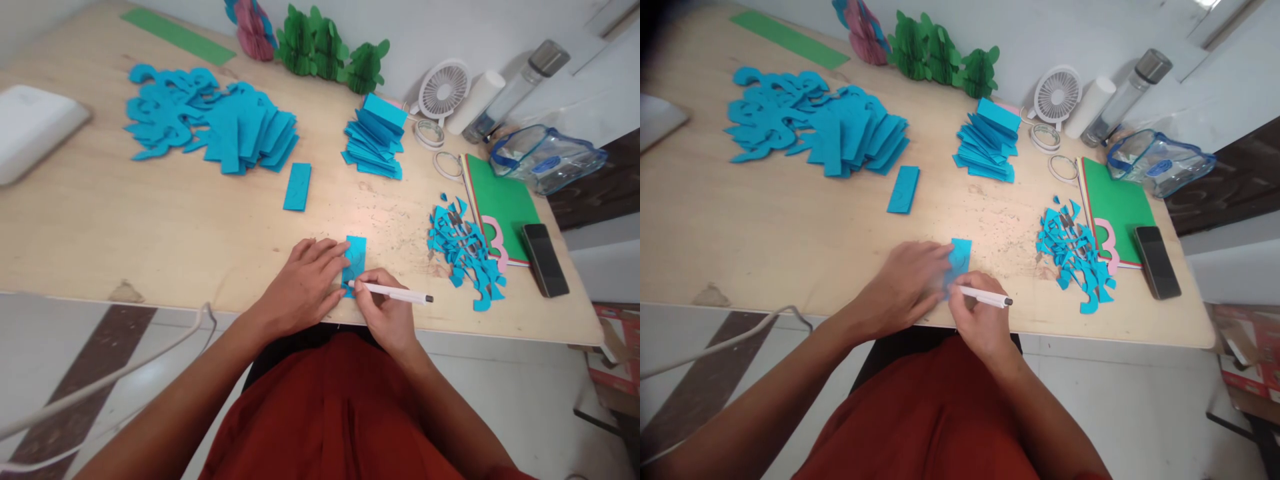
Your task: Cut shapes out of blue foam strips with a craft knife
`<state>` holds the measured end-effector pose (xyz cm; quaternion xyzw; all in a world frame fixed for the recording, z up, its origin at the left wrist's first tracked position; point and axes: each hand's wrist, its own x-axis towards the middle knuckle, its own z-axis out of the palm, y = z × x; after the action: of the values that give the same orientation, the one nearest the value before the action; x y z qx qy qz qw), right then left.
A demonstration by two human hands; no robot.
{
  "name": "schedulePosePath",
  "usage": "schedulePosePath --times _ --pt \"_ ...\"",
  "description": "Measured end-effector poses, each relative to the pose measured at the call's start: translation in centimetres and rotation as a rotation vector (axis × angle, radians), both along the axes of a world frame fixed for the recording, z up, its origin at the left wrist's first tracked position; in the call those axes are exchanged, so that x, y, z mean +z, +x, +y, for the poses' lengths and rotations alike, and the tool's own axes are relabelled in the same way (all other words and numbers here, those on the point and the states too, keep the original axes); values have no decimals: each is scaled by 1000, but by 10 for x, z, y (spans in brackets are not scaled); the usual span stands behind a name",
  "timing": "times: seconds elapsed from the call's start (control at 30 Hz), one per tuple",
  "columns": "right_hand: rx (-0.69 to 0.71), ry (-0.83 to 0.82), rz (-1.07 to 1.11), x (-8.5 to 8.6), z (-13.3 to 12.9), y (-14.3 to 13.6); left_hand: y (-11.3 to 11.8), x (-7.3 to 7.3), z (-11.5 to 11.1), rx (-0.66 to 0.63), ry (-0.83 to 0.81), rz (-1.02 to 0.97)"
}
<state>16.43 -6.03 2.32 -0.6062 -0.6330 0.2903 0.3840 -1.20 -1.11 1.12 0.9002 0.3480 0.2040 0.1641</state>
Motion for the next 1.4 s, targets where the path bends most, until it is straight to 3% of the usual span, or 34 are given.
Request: schedulePosePath --times 1.4 --pt "-108 14 -33 -1 -3 5 1 2 0 8 -13 11"
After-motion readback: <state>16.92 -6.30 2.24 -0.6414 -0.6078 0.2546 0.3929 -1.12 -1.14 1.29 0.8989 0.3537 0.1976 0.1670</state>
